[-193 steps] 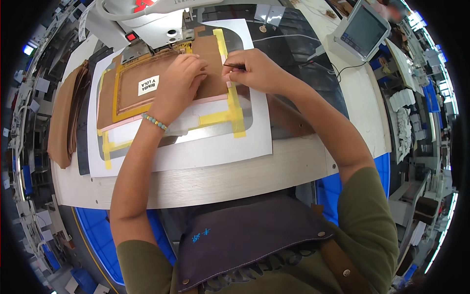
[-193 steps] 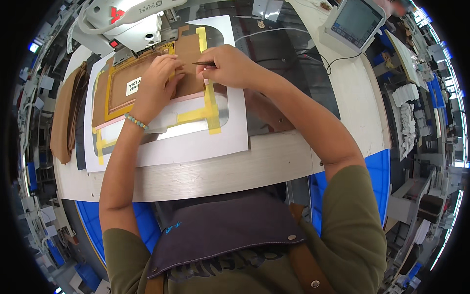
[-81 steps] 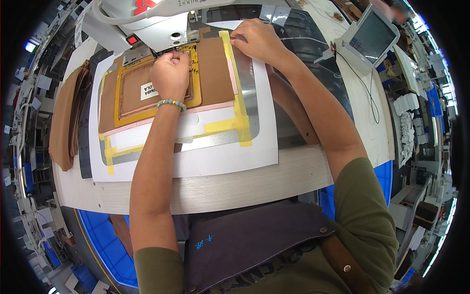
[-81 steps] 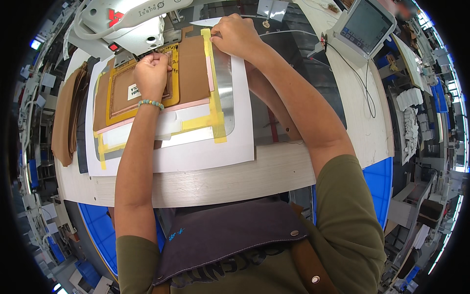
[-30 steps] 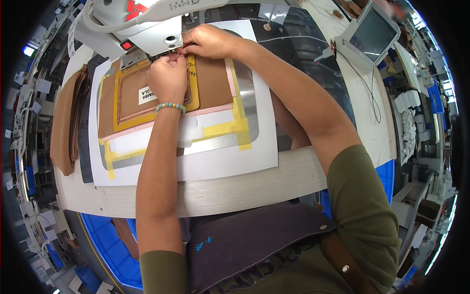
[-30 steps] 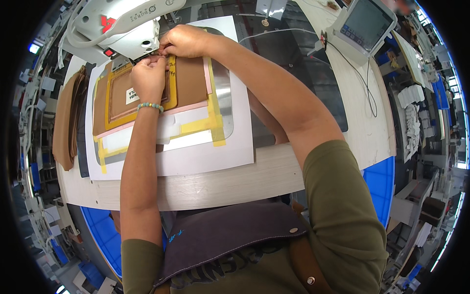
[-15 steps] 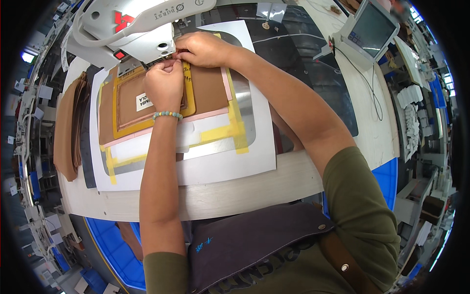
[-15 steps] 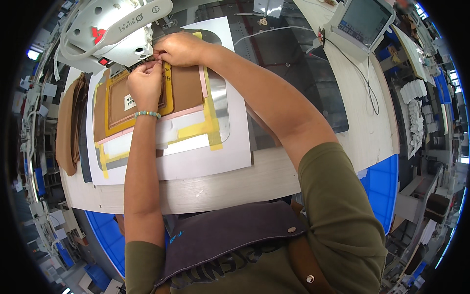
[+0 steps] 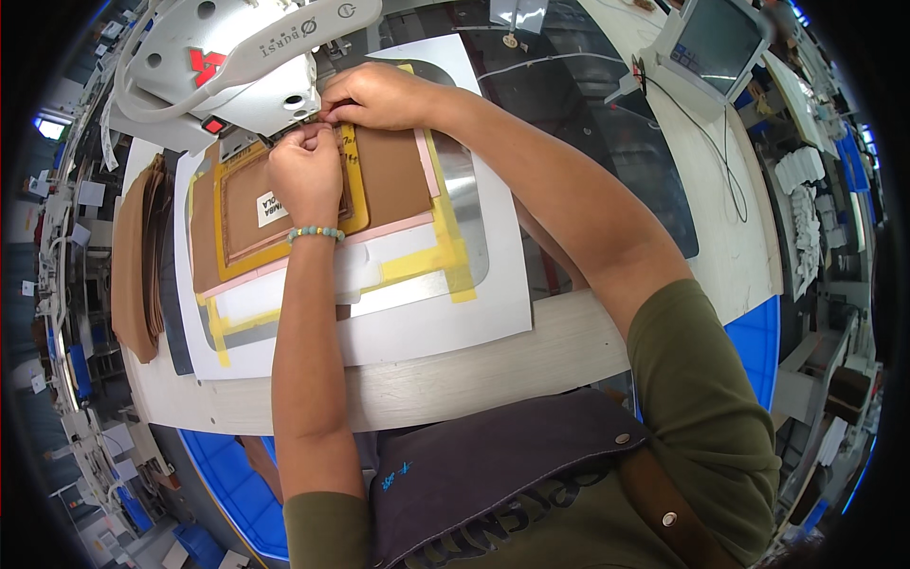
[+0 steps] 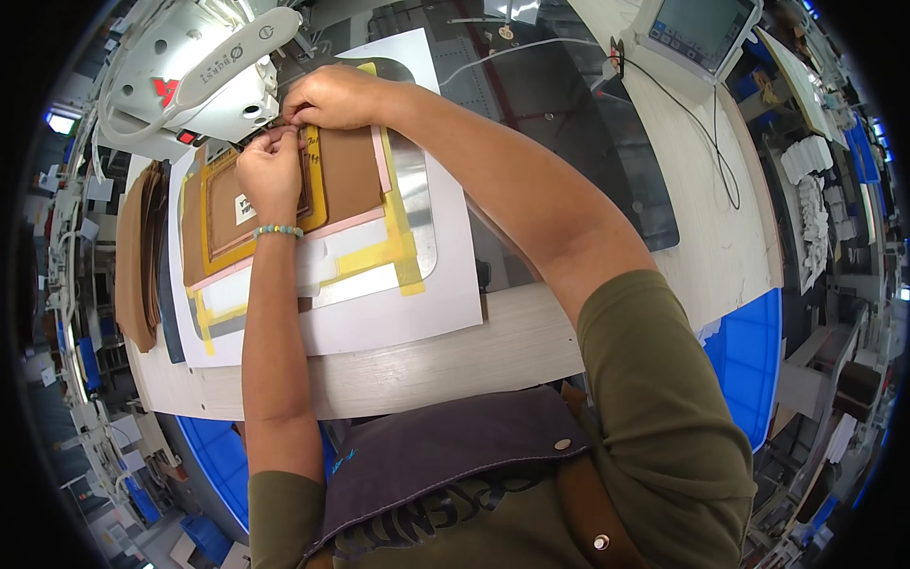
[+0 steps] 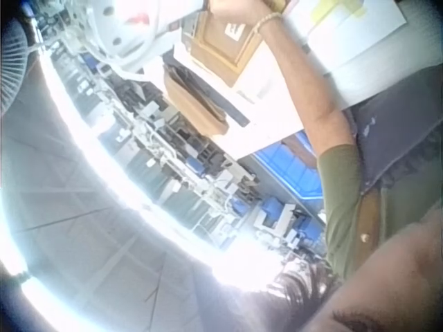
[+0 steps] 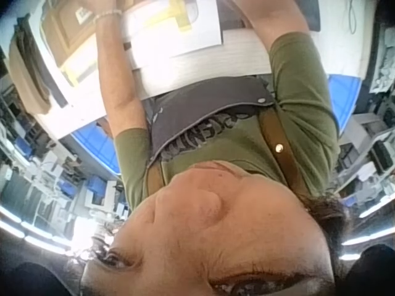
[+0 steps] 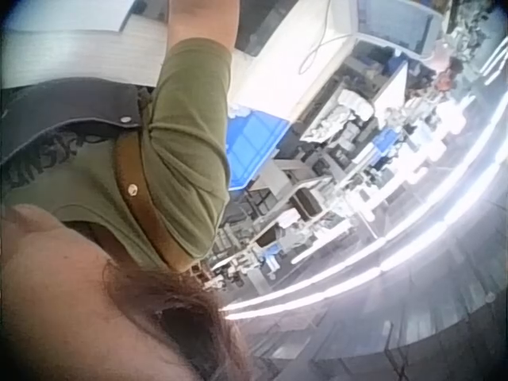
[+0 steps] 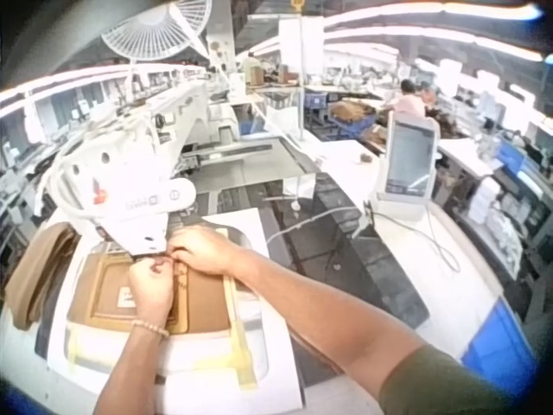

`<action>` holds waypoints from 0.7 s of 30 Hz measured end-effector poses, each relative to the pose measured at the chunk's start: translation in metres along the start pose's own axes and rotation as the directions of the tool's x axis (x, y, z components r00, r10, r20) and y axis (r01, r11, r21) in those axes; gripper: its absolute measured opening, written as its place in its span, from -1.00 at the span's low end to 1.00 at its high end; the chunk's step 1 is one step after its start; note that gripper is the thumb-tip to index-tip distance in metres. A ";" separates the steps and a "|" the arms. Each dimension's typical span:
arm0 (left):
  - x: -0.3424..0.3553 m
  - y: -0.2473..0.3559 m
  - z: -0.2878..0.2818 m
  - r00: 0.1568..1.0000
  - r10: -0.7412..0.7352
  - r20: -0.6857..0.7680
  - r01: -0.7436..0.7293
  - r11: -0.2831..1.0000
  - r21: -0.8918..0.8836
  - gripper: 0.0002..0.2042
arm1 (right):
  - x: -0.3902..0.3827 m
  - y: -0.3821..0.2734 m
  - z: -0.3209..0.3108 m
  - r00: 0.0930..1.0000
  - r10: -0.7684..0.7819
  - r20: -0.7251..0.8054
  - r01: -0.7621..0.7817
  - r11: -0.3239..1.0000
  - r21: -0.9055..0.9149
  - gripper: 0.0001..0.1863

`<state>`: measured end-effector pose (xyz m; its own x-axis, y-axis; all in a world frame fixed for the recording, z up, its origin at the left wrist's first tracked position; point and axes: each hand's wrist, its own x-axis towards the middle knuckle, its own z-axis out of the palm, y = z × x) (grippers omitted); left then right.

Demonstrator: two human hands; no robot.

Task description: Sewing a label or patch onto a leather piece using an industrial sewing machine.

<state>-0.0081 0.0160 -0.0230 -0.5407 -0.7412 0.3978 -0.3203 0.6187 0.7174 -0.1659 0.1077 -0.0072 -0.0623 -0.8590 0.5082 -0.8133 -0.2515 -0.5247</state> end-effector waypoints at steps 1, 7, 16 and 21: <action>0.000 0.002 0.000 1.000 0.001 0.003 -0.001 1.000 0.000 -0.78 | 0.000 0.001 0.000 1.000 0.002 -0.002 -0.002 1.000 0.000 -0.84; -0.001 0.005 -0.002 1.000 0.008 -0.002 -0.008 0.998 0.067 -0.79 | 0.001 0.003 0.003 1.000 -0.004 -0.009 0.004 1.000 -0.015 -0.83; -0.003 0.012 -0.004 1.000 -0.011 0.002 0.010 0.995 0.100 -0.77 | -0.003 -0.004 0.004 0.999 -0.024 -0.048 0.018 0.993 -0.113 -0.83; -0.001 0.007 -0.004 1.000 0.008 0.001 -0.009 0.997 0.078 -0.77 | -0.002 -0.004 0.006 0.997 -0.048 -0.064 0.040 0.991 -0.130 -0.82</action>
<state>-0.0064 0.0198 -0.0163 -0.5445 -0.7356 0.4031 -0.3757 0.6435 0.6669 -0.1594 0.1075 -0.0097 -0.0597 -0.8157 0.5754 -0.8835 -0.2251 -0.4108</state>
